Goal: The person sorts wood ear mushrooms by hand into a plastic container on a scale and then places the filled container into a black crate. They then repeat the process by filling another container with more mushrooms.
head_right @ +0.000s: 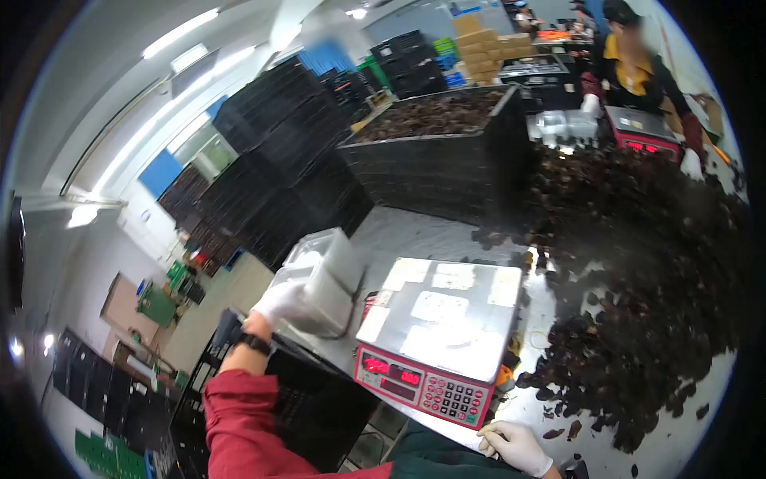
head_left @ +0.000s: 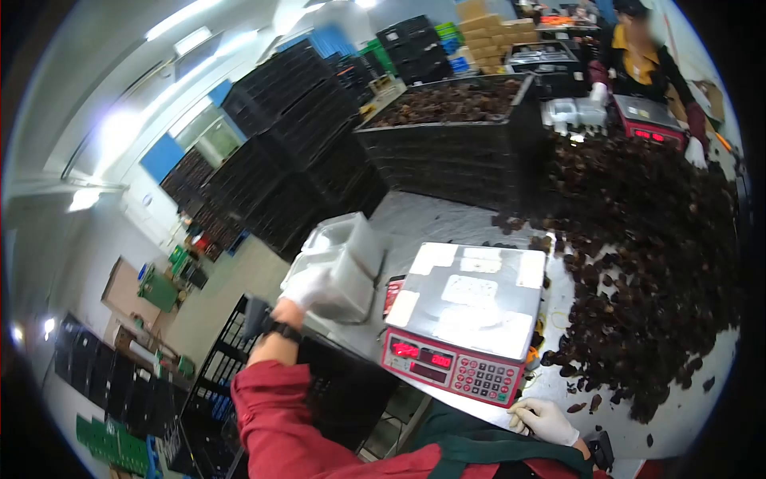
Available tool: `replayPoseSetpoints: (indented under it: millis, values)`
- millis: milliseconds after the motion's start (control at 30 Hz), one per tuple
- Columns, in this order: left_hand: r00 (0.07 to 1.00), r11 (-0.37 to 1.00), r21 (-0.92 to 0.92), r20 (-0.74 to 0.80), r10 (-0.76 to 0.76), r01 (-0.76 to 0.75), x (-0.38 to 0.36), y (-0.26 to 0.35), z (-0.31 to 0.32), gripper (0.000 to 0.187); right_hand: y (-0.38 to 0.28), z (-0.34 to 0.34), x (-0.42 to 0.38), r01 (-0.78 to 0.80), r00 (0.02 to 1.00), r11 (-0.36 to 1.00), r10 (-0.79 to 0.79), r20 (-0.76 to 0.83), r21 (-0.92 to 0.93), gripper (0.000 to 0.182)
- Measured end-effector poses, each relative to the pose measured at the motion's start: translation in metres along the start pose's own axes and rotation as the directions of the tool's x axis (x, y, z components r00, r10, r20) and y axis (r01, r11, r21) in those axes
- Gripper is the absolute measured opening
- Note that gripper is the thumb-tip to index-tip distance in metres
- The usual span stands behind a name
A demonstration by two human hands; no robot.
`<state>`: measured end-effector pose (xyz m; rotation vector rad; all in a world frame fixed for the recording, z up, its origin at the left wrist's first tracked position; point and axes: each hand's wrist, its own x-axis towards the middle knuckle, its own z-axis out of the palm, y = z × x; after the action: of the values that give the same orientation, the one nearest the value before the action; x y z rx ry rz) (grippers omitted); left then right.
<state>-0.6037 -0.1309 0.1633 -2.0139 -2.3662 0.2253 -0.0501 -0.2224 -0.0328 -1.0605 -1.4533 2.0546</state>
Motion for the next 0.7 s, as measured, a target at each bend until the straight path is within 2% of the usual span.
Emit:
replayPoseSetpoints:
  millis: [33, 67, 100, 133, 167, 200, 233, 267, 300, 333, 367, 433, 500, 600, 633, 700]
  values:
    - [0.998, 0.998, 0.027, -0.026, 0.056, -0.055, -0.004, -0.012, 0.005, 0.035, -0.007, 0.001, -0.001, 0.005, 1.000, 1.000, -0.004, 0.029, -0.016, 0.021]
    - [0.986, 0.993, 0.041, -0.123, 0.116, -0.112, -0.022, 0.003, -0.013, 0.025, -0.012, 0.001, -0.005, 0.007, 1.000, 1.000, -0.006, 0.029, -0.019, 0.021]
    - [0.956, 0.973, -0.015, -0.187, 0.224, -0.231, -0.019, -0.010, -0.006, 0.024, -0.010, 0.000, -0.005, -0.004, 1.000, 1.000, 0.004, 0.031, -0.003, 0.025]
    - [0.974, 0.968, 0.161, -0.086, 0.210, -0.195, -0.011, -0.033, 0.004, 0.024, -0.010, -0.002, -0.006, 0.022, 0.999, 0.997, -0.020, 0.037, -0.068, 0.026]
    - [0.976, 0.968, 0.211, -0.143, 0.165, -0.133, -0.006, -0.038, 0.012, 0.025, -0.003, -0.005, -0.003, 0.058, 0.995, 0.995, -0.052, 0.083, -0.078, 0.028]
    - [0.984, 0.967, 0.226, -0.108, 0.141, -0.113, 0.004, -0.061, 0.024, 0.027, -0.006, -0.007, -0.004, 0.051, 0.993, 0.997, -0.044, 0.107, -0.059, 0.030]
    - [0.960, 0.955, 0.192, -0.125, 0.251, -0.225, 0.006, -0.061, 0.021, 0.027, -0.008, -0.007, -0.006, 0.065, 0.992, 0.994, -0.055, 0.114, -0.089, 0.031]
    - [0.901, 0.903, 0.154, -0.112, 0.419, -0.401, 0.014, -0.078, 0.028, 0.018, -0.008, -0.006, -0.006, 0.074, 0.992, 0.994, -0.064, 0.107, -0.086, 0.031]
    - [0.970, 0.941, -0.240, -0.111, 0.218, -0.239, 0.000, -0.039, 0.005, 0.013, -0.008, -0.005, -0.005, 0.085, 0.991, 0.993, -0.076, 0.114, -0.083, 0.030]
    - [0.980, 0.927, -0.319, -0.105, 0.170, -0.196, 0.001, -0.026, -0.002, 0.014, -0.010, -0.005, -0.007, 0.100, 0.989, 0.993, -0.093, 0.110, -0.057, 0.030]
    - [0.973, 0.922, -0.313, -0.098, 0.208, -0.229, 0.010, -0.013, -0.003, 0.014, -0.011, -0.005, -0.008, 0.114, 0.987, 0.993, -0.109, 0.118, -0.036, 0.030]
    - [0.982, 0.911, -0.376, -0.148, 0.120, -0.168, 0.020, 0.003, -0.003, 0.014, -0.002, -0.003, -0.003, 0.119, 0.987, 0.993, -0.116, 0.111, -0.015, 0.030]
    - [0.978, 0.921, -0.339, -0.149, 0.148, -0.191, 0.032, 0.003, 0.001, 0.014, -0.002, -0.001, -0.003, 0.106, 0.991, 0.994, -0.104, 0.085, -0.019, 0.030]
    - [0.933, 0.920, -0.292, -0.319, 0.164, -0.262, 0.044, 0.000, -0.002, 0.020, -0.008, 0.006, -0.010, 0.093, 0.996, 0.995, -0.092, 0.021, -0.032, 0.029]
    - [0.939, 0.915, -0.282, -0.270, 0.212, -0.287, 0.040, 0.009, -0.011, 0.020, -0.006, 0.007, -0.010, 0.099, 0.995, 0.994, -0.099, 0.003, -0.043, 0.029]
    - [0.957, 0.967, -0.095, -0.195, 0.215, -0.237, 0.019, 0.035, -0.039, 0.023, -0.007, 0.009, -0.017, 0.176, 0.983, 0.983, -0.178, -0.052, -0.044, 0.028]
